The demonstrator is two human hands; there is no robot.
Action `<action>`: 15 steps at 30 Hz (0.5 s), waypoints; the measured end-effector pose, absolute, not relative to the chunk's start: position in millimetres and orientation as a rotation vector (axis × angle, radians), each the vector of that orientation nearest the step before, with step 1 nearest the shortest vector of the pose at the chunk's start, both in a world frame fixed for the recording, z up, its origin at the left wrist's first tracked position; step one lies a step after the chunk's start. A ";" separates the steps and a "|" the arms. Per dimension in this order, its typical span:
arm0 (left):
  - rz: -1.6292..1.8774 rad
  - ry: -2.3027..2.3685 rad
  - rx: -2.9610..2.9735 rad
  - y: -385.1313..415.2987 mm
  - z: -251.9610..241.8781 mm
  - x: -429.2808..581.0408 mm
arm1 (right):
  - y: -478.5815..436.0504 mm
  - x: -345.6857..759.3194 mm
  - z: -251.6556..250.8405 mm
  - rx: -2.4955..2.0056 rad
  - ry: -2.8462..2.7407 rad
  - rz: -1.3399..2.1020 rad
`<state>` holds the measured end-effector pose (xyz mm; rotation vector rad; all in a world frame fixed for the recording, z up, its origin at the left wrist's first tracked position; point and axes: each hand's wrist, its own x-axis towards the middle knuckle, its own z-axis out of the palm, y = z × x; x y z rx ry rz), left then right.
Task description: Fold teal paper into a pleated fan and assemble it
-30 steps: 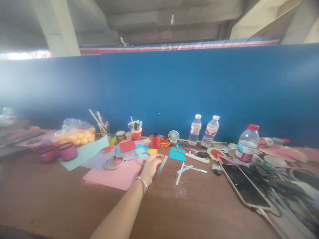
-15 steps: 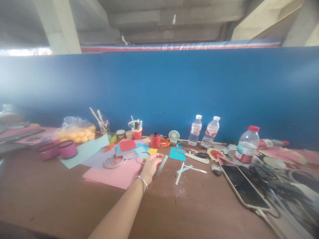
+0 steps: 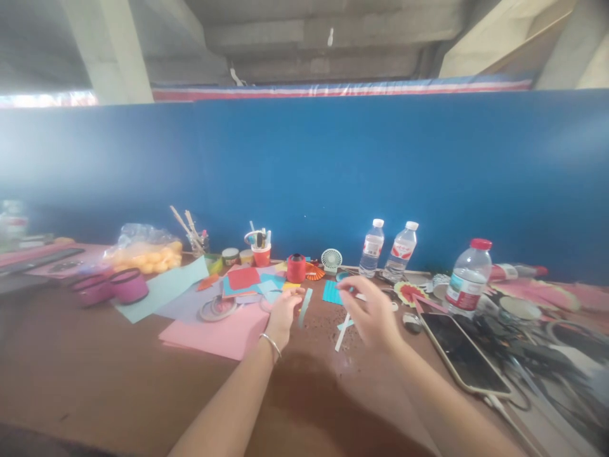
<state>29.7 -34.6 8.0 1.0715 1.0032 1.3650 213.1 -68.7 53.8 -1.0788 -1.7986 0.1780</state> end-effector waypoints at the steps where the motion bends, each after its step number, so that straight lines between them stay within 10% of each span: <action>1: 1.385 0.993 1.036 -33.0 7.6 28.3 | -57.1 212.8 45.6 -1.159 -1.913 0.192; 15: 1.432 0.963 0.874 -28.8 10.7 23.5 | -65.8 204.0 15.4 -1.419 -2.486 0.247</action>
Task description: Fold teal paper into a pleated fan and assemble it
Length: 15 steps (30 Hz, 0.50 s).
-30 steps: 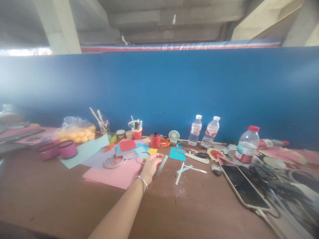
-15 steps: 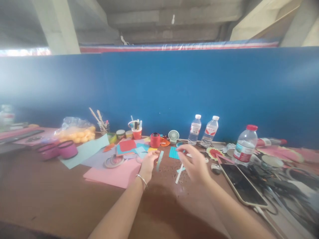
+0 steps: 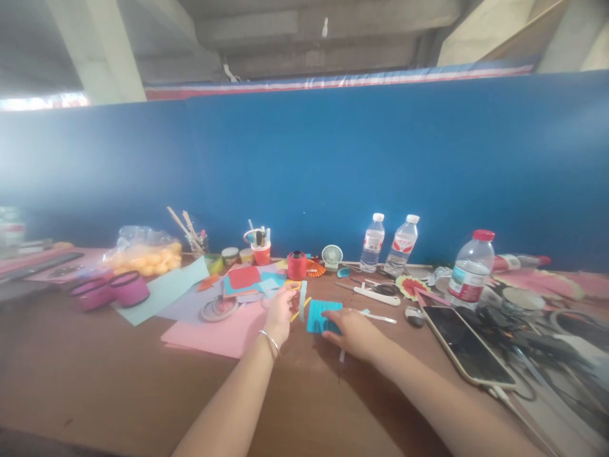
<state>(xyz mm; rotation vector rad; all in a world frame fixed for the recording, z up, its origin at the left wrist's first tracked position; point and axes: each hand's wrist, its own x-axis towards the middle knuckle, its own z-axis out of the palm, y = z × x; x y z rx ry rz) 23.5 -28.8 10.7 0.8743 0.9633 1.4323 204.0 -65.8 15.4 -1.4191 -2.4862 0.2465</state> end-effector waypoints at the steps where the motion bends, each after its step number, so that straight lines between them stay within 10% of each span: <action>1: 1.425 0.945 0.876 -29.9 12.5 24.1 | -75.5 203.0 19.4 -1.378 -2.507 0.325; 15: 1.374 0.884 0.772 -36.0 22.6 26.5 | -78.9 246.9 9.3 -1.560 -2.439 0.201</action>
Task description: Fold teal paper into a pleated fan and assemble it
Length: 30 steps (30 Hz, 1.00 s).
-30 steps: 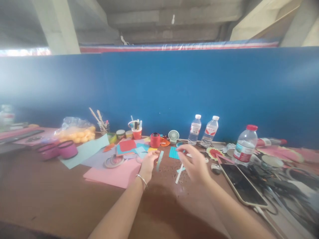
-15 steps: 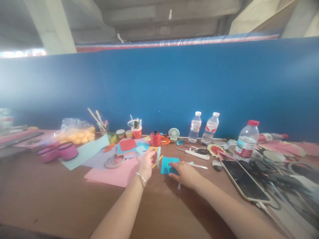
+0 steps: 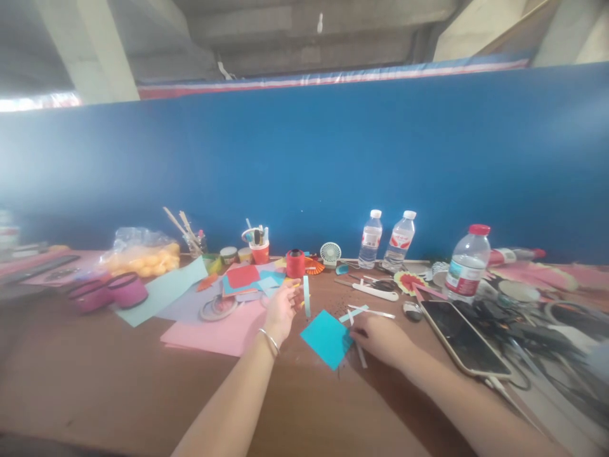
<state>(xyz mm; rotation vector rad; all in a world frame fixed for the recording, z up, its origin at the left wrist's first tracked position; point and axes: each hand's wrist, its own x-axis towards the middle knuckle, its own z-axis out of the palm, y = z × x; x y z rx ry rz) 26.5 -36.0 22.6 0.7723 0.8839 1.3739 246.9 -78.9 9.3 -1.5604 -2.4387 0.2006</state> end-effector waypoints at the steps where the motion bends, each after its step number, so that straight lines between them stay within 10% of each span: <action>1: 1.369 0.876 0.777 -36.5 22.9 26.8 | -74.8 249.9 9.3 -1.640 -2.400 0.139; 30: 1.314 0.694 0.871 -35.2 13.4 27.4 | -154.9 201.6 28.7 -1.205 -2.737 0.199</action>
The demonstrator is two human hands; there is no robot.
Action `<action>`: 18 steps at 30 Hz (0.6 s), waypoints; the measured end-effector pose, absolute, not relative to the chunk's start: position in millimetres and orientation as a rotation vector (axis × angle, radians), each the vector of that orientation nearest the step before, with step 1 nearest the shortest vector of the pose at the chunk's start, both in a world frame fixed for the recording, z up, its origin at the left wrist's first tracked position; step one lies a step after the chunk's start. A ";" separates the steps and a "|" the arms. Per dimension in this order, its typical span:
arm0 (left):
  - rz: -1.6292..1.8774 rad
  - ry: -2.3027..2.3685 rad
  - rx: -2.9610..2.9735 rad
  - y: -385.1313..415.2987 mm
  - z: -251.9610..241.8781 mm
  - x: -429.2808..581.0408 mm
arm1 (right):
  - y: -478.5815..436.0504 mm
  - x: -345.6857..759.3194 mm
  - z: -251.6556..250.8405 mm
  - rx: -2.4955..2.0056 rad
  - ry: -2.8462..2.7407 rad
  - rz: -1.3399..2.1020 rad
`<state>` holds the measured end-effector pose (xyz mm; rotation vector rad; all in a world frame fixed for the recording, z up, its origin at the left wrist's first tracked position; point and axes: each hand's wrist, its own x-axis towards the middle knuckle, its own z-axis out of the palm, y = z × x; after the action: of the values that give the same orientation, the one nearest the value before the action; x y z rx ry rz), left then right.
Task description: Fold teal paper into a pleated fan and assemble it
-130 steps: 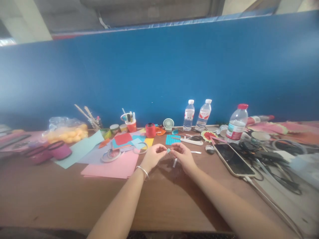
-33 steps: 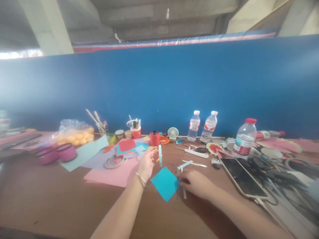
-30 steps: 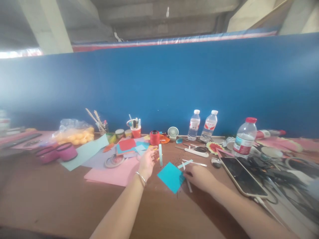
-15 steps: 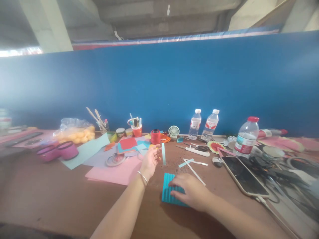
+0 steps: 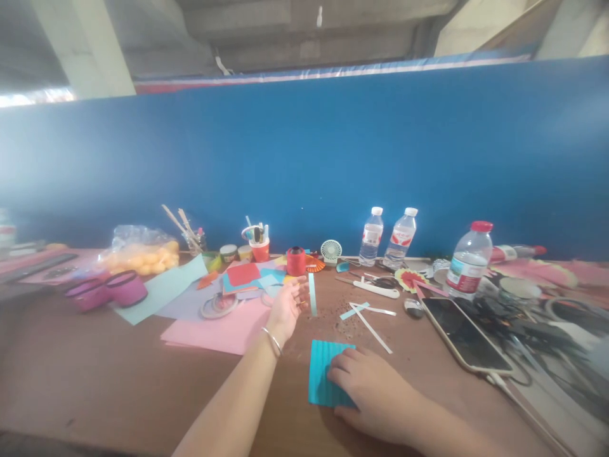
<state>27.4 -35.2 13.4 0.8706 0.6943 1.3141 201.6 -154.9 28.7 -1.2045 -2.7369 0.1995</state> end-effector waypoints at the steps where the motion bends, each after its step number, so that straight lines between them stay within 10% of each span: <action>1: 1.313 0.686 0.872 -35.4 13.9 27.5 | -154.5 202.3 28.7 -1.188 -2.718 0.227; 18: 1.270 0.476 1.021 -63.4 44.8 46.1 | -53.4 185.0 29.3 -0.956 -1.096 1.319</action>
<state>46.1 -63.4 44.8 1.0210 0.4760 1.2699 185.0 -53.4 29.3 -0.9561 -1.0959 1.3187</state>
